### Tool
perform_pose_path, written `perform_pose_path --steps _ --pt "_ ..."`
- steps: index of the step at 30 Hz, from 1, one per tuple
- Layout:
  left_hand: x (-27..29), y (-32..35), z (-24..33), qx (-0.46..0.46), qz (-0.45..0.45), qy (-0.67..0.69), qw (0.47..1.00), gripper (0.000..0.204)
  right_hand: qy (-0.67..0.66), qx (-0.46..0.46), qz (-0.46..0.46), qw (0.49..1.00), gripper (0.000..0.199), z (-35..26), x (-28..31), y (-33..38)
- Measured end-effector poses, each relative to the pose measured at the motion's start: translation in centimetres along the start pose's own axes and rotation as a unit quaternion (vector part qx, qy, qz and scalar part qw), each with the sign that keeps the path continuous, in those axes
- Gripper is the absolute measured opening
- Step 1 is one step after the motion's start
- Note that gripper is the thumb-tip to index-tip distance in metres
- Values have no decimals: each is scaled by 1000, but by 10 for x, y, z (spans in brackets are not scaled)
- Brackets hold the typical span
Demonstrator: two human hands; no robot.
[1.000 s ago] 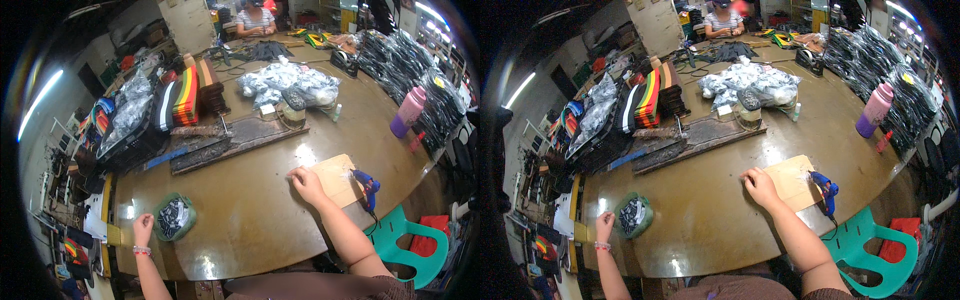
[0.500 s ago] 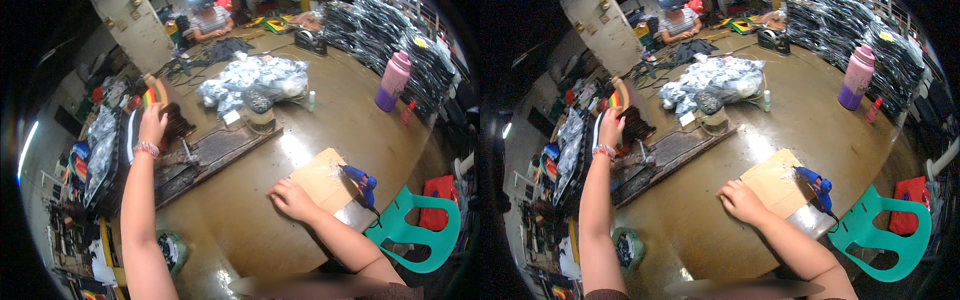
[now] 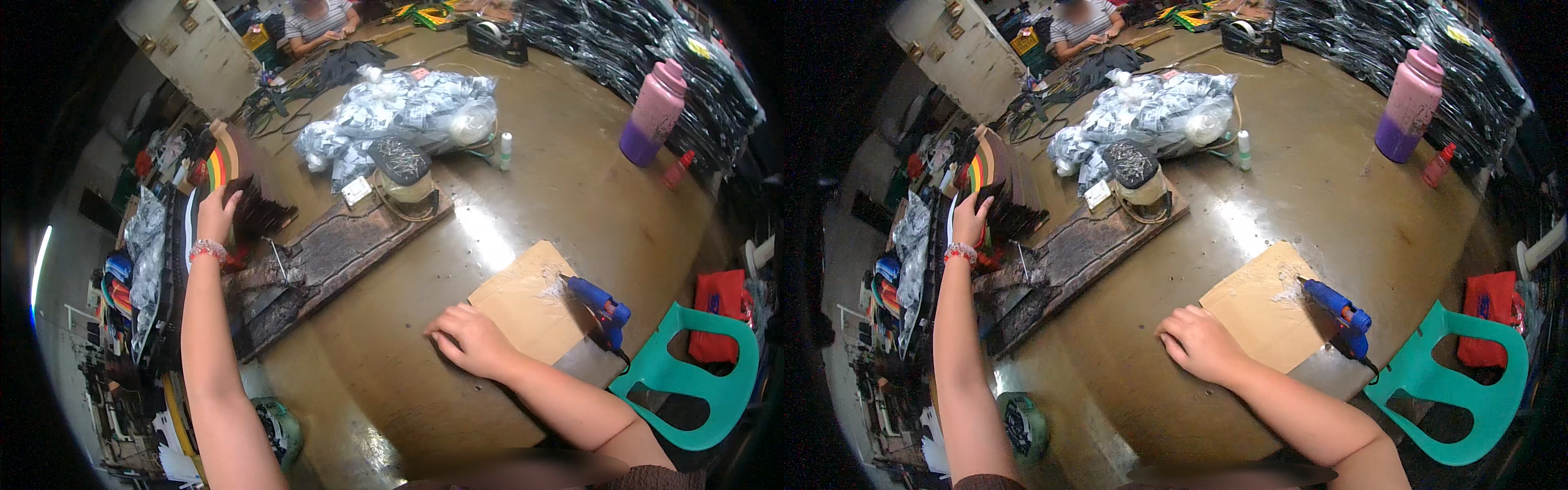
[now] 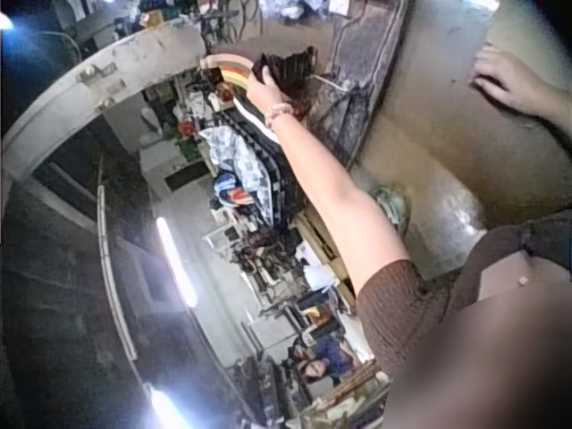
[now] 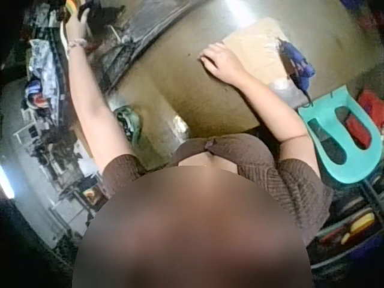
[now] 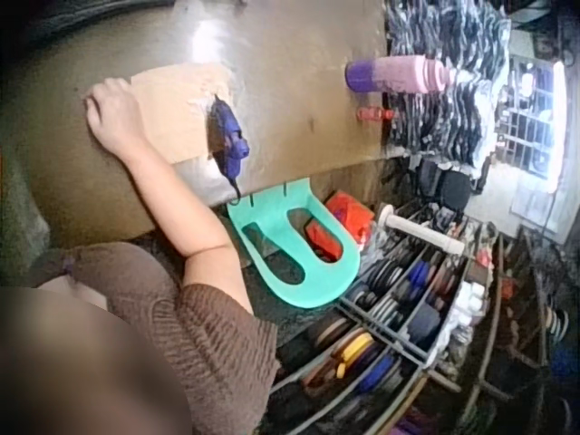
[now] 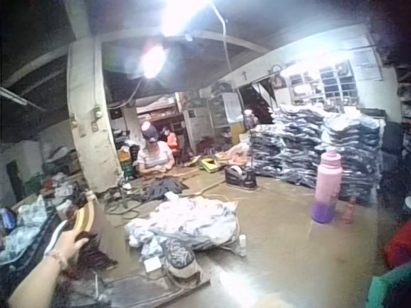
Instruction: The person assembles belts by applying hot glue to fabric strips and attaching small rectangular tags. They repeatedly pick tags from a container, apply glue with a hot glue gun, and press the tags onto the strips, stacking completed pieces on the table.
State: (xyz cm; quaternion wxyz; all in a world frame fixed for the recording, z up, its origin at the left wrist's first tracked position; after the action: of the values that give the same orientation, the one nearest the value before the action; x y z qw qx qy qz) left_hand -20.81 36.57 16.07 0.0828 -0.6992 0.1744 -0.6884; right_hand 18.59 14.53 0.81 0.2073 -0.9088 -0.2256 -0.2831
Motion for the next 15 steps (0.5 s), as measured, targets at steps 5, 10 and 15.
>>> perform_pose_path --steps 5,10,15 --pt "-6 0 -14 19 -12 15 1000 46 -4 -2 -6 1000 12 -2 1 -2" --pt "-4 -4 -18 -2 79 12 997 42 -12 -5 0 1000 11 -1 2 -2" --pt "27 -19 -44 69 214 7 974 42 -21 -3 19 1000 10 -1 1 -2"
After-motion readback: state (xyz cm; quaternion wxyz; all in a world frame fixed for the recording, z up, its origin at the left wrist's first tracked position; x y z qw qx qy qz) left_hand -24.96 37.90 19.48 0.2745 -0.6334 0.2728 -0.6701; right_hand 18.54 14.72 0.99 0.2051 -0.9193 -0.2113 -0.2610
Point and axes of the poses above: each hand's wrist, its own y-axis away from the middle knuckle, its own x-axis out of the back of the hand, z = x × y, the point moved 3 cm from there along -y, towards the middle knuckle, and after that the axes turned 9 degrees about -z, right-handed, at the moved point
